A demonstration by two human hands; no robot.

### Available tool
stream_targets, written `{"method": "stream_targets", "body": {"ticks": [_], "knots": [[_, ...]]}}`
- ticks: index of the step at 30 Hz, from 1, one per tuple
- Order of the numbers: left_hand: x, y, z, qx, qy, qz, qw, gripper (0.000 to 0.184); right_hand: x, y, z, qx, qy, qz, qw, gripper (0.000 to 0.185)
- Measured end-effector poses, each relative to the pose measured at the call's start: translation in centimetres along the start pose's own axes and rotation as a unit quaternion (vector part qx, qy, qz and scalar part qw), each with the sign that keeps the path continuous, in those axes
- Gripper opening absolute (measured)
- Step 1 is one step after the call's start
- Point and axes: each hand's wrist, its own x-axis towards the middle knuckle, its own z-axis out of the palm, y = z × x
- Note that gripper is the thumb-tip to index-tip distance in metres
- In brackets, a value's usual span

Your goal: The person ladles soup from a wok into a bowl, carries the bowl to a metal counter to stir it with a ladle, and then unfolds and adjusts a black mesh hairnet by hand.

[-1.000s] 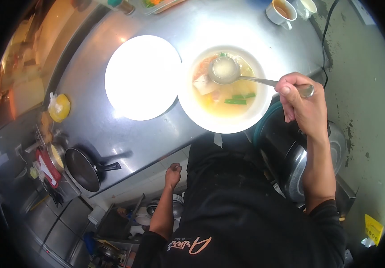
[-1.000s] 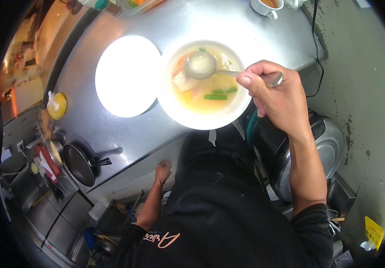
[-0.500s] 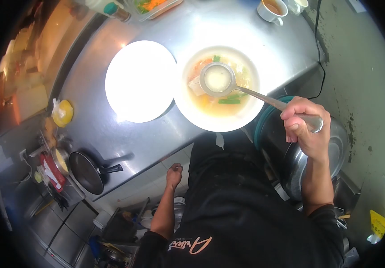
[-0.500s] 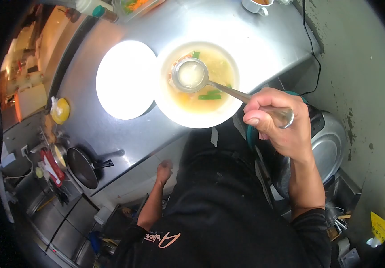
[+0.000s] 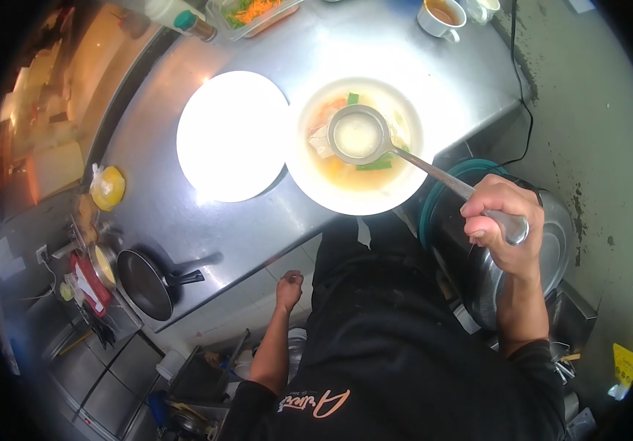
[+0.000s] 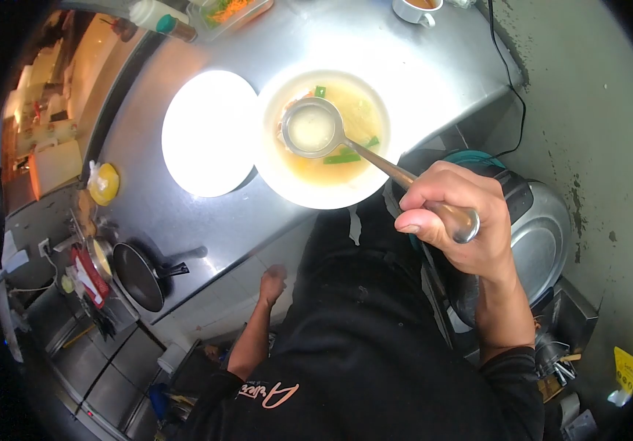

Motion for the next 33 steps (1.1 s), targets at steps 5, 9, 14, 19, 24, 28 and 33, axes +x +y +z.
{"method": "stream_targets", "body": {"ticks": [5,9,14,19,24,28,33], "knots": [[0.2,-0.5,0.1,-0.011,0.000,0.009,1.000,0.033,0.0,-0.2,0.1,-0.059,0.001,-0.068,0.996,0.027],[0.0,-0.4,0.1,-0.011,0.004,0.009,1.000,0.033,-0.2,-0.4,0.1,-0.086,0.002,-0.092,0.992,0.029],[0.0,-0.5,0.2,-0.010,0.007,0.006,1.000,0.034,-0.3,-0.6,0.1,-0.099,0.011,-0.111,0.989,0.030],[0.2,-0.9,0.2,0.003,0.007,0.009,1.000,0.035,-0.6,-0.8,0.0,-0.121,0.016,-0.125,0.985,0.030],[-0.2,0.4,-0.1,0.011,0.004,0.006,1.000,0.035,-0.8,-1.4,-0.1,-0.147,0.017,-0.138,0.979,0.029],[0.3,0.3,-0.3,0.016,0.001,0.016,1.000,0.035,-0.9,-1.8,-0.2,-0.157,0.021,-0.151,0.976,0.029],[1.1,-0.2,-0.5,0.025,0.002,0.027,0.999,0.035,-1.1,-2.0,-0.3,-0.167,0.032,-0.171,0.970,0.029]]}}
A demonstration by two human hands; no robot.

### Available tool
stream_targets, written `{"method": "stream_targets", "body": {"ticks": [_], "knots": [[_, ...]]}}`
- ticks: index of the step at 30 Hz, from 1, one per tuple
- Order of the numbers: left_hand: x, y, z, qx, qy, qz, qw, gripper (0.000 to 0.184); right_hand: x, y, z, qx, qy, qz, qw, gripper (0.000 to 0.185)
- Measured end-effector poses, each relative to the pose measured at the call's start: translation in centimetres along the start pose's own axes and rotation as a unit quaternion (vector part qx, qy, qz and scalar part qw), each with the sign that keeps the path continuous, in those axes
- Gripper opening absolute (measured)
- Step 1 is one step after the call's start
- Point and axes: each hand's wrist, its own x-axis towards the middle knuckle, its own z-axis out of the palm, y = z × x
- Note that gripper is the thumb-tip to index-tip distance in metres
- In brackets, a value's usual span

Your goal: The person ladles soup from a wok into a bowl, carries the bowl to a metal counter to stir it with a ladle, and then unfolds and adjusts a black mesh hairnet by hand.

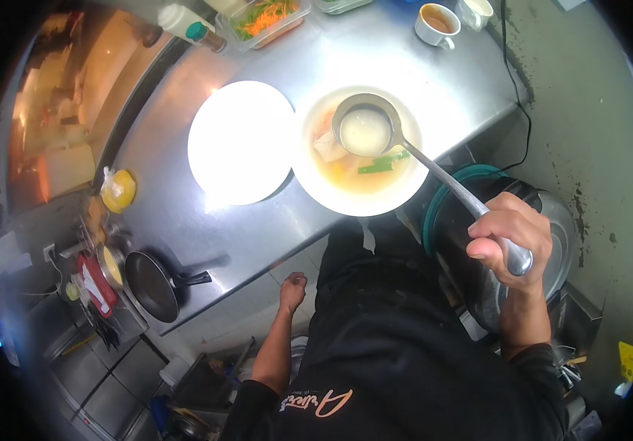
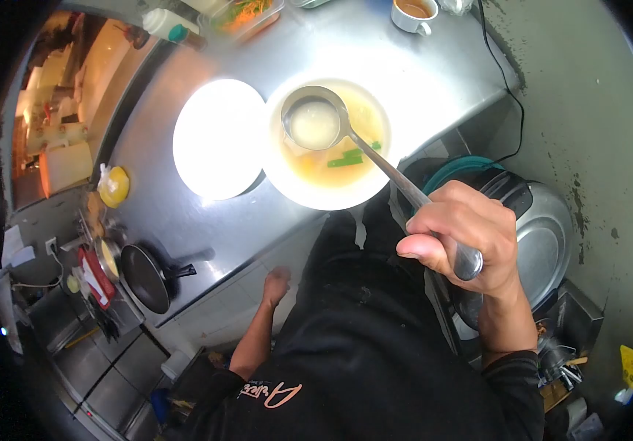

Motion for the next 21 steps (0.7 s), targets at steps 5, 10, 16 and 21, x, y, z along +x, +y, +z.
{"method": "stream_targets", "body": {"ticks": [5,10,16,21], "knots": [[0.39,-0.32,-0.15,0.005,0.001,0.013,1.000,0.035,-0.08,-0.20,-0.21,-0.004,0.003,0.001,1.000,0.029],[0.47,-0.17,-0.17,0.004,0.012,0.004,1.000,0.036,-0.20,-0.31,-0.33,-0.012,0.009,-0.006,1.000,0.029],[0.51,0.34,-0.52,0.012,0.001,-0.001,1.000,0.037,-0.34,-0.38,-0.43,-0.017,0.017,-0.016,1.000,0.029],[0.44,0.43,-0.57,0.006,0.005,-0.001,1.000,0.038,-0.42,-0.45,-0.47,-0.025,0.021,-0.018,0.999,0.029]]}}
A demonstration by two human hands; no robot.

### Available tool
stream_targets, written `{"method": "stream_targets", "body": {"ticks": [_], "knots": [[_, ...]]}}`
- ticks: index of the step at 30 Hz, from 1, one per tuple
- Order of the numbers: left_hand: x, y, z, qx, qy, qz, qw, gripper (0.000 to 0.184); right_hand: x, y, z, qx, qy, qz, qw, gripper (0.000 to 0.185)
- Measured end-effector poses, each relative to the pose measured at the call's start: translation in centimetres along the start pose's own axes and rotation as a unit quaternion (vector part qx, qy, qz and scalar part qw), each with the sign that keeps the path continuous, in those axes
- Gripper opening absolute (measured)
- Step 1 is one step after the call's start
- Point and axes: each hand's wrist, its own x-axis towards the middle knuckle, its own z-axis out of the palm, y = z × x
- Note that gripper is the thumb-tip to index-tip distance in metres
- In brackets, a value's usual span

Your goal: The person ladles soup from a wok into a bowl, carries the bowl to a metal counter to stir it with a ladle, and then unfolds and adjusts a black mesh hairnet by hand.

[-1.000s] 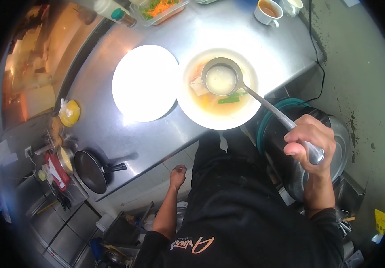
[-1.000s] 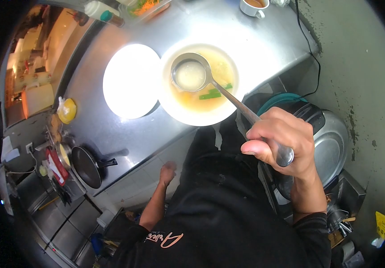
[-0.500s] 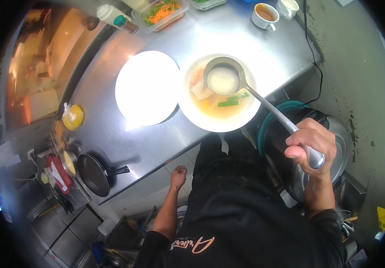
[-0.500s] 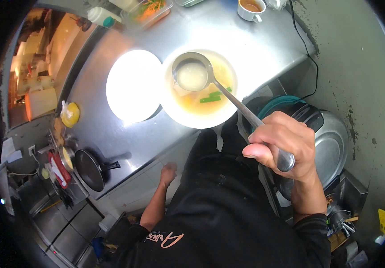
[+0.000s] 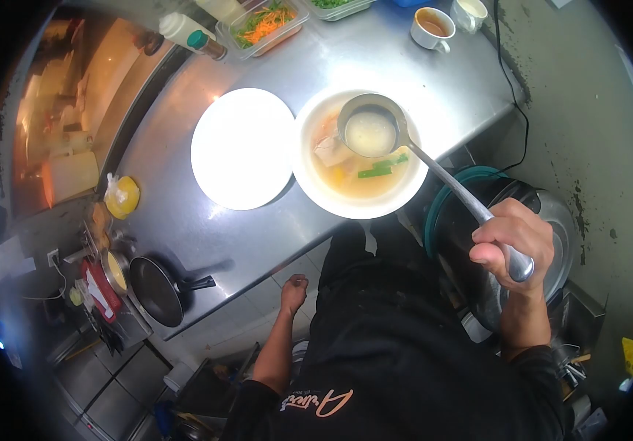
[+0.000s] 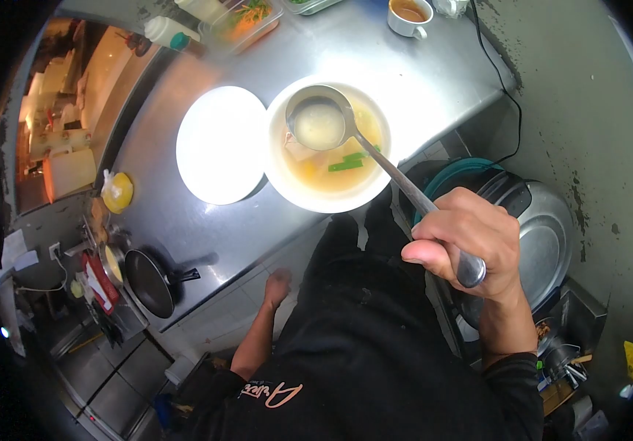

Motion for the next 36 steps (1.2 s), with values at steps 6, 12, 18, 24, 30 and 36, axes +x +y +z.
{"method": "stream_targets", "body": {"ticks": [6,12,18,24,30,36], "knots": [[0.1,-0.1,-0.1,-0.005,-0.004,0.000,1.000,0.038,-0.1,-0.1,-0.1,-0.004,-0.001,0.001,1.000,0.029],[0.1,-0.5,-0.1,-0.010,-0.012,-0.001,1.000,0.038,-0.2,-0.2,-0.1,-0.012,-0.001,-0.006,1.000,0.029],[0.3,-0.9,0.1,-0.019,-0.004,-0.002,1.000,0.038,-0.3,-0.5,-0.1,-0.013,-0.003,-0.005,1.000,0.029],[0.0,-0.4,0.0,-0.022,-0.005,-0.006,1.000,0.039,-0.4,-0.6,0.0,-0.020,-0.001,-0.008,1.000,0.029],[0.2,-1.2,0.2,-0.026,0.001,-0.002,1.000,0.040,-0.6,-0.8,0.0,-0.025,0.002,-0.003,1.000,0.028],[0.4,-1.7,0.2,-0.016,-0.004,0.000,1.000,0.040,-0.7,-0.9,-0.1,-0.030,0.001,-0.005,1.000,0.029]]}}
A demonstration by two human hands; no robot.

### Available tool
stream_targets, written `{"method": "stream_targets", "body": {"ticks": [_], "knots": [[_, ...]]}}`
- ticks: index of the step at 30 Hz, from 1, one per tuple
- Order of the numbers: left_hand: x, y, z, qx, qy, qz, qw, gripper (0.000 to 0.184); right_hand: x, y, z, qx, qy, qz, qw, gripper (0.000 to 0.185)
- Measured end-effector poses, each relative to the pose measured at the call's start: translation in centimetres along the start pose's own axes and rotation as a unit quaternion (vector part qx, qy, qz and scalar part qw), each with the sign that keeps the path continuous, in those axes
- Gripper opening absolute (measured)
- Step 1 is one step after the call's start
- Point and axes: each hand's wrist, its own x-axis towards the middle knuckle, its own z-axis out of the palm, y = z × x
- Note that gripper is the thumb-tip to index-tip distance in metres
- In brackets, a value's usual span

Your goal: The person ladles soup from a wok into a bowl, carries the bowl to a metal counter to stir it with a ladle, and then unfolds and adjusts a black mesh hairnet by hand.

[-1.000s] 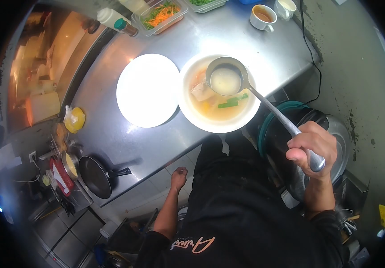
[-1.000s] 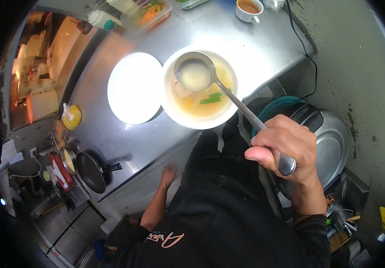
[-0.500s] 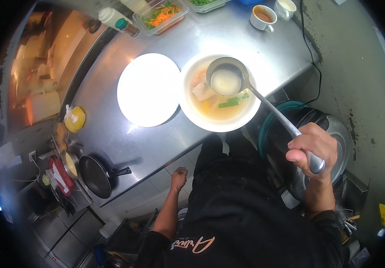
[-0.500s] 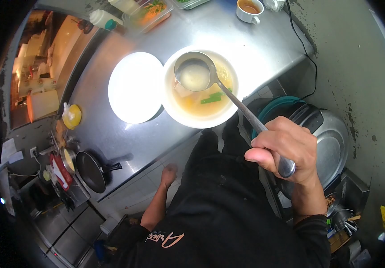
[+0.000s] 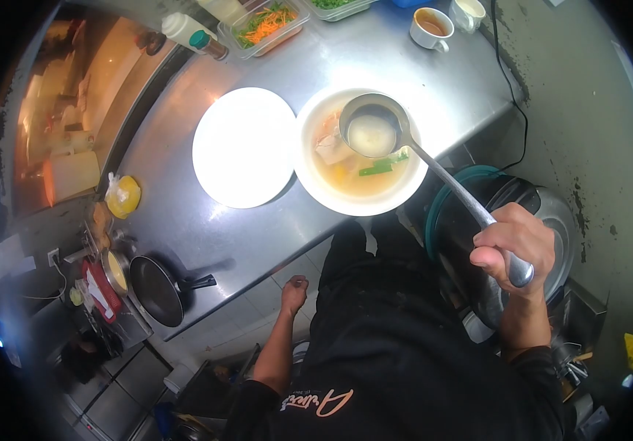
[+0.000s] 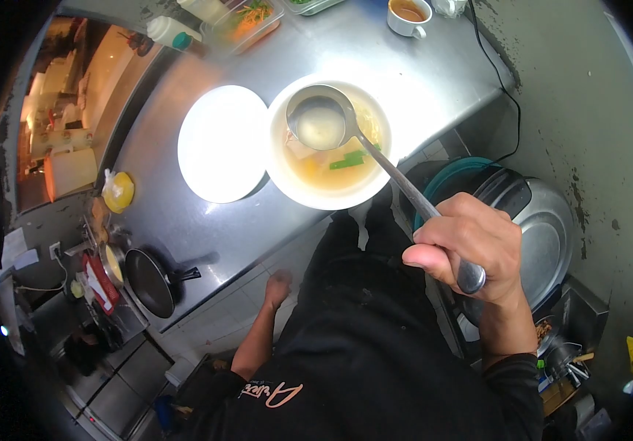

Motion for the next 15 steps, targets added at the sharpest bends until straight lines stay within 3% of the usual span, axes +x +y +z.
{"method": "stream_targets", "body": {"ticks": [15], "knots": [[0.10,0.10,-0.11,0.025,0.006,0.002,1.000,0.039,-0.35,-0.30,-0.14,-0.015,0.005,-0.002,1.000,0.028]]}}
